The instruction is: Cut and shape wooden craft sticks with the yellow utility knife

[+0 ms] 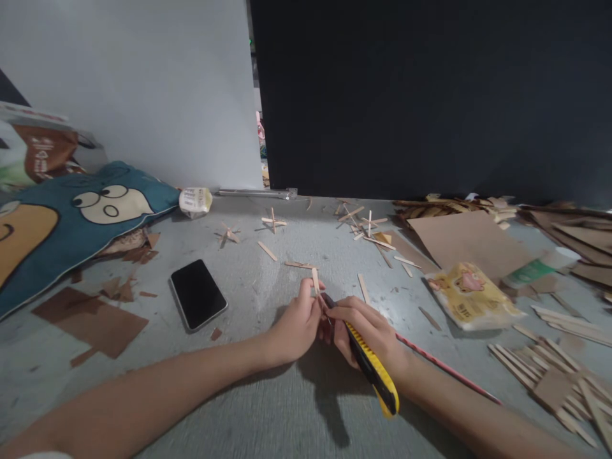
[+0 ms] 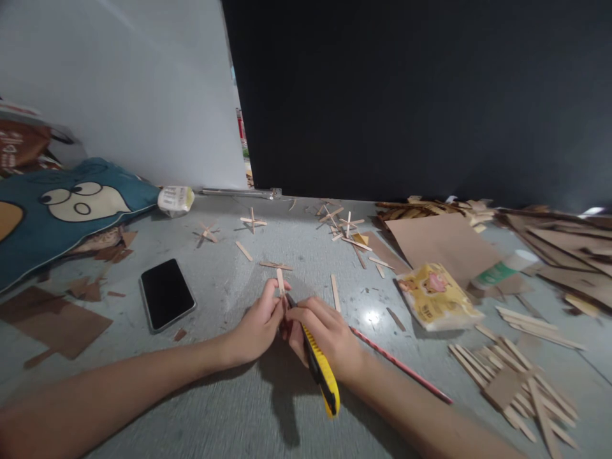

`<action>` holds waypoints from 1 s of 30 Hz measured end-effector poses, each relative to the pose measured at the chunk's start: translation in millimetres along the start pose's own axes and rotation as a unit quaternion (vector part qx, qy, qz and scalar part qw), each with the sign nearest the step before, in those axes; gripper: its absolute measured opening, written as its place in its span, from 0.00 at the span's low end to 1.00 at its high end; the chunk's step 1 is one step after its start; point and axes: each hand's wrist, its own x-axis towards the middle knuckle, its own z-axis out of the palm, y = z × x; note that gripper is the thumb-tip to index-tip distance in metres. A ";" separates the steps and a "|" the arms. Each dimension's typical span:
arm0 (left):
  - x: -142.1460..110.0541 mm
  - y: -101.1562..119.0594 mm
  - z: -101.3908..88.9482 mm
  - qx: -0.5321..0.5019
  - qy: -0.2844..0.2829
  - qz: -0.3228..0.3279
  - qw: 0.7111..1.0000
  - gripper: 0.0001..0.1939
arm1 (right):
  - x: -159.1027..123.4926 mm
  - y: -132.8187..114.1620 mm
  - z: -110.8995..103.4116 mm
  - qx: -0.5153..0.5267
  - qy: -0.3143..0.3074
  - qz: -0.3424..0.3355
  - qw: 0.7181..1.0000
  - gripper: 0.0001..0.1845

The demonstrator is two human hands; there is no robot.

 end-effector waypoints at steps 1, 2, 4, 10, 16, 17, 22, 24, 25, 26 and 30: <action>0.1 -0.9 -0.2 -0.001 -0.002 0.000 1.000 0.09 | -0.1 0.2 0.4 0.004 0.004 0.005 1.000 0.17; 0.1 -1.6 -0.3 -0.002 -0.004 0.001 1.000 0.09 | -0.2 0.5 0.9 0.008 0.007 0.007 1.000 0.17; 0.3 -2.7 -0.5 -0.003 -0.005 0.007 1.000 0.09 | -0.9 1.3 1.4 0.015 0.012 0.009 1.000 0.17; 0.4 -0.8 -0.3 0.005 -0.012 0.007 1.000 0.08 | -3.5 4.2 1.8 0.017 -0.006 0.001 1.000 0.16; 0.6 -2.9 -0.9 0.020 -0.004 0.021 1.000 0.06 | -3.9 5.2 5.1 0.010 0.007 0.001 1.000 0.15; 0.8 -4.5 -1.1 0.023 -0.005 0.023 0.999 0.06 | -4.1 5.4 5.5 0.012 0.005 0.002 1.000 0.15; 1.8 -9.4 -1.7 0.029 -0.019 0.026 0.999 0.07 | -6.2 5.0 10.1 0.036 0.021 0.022 0.999 0.12; 2.0 -8.3 -1.4 0.029 -0.016 0.026 0.999 0.06 | -6.8 3.3 13.1 0.055 0.041 0.045 0.997 0.09; 2.1 -7.5 -1.2 0.028 -0.014 0.024 0.999 0.05 | -6.7 2.0 14.3 0.063 0.047 0.058 0.995 0.09; 2.1 -6.7 -1.0 0.027 -0.012 0.023 0.999 0.05 | -6.4 0.4 15.4 0.069 0.052 0.070 0.994 0.08; 2.2 -5.7 -1.0 0.018 -0.014 0.022 0.999 0.05 | -4.8 -5.7 17.7 0.088 0.058 0.116 0.988 0.08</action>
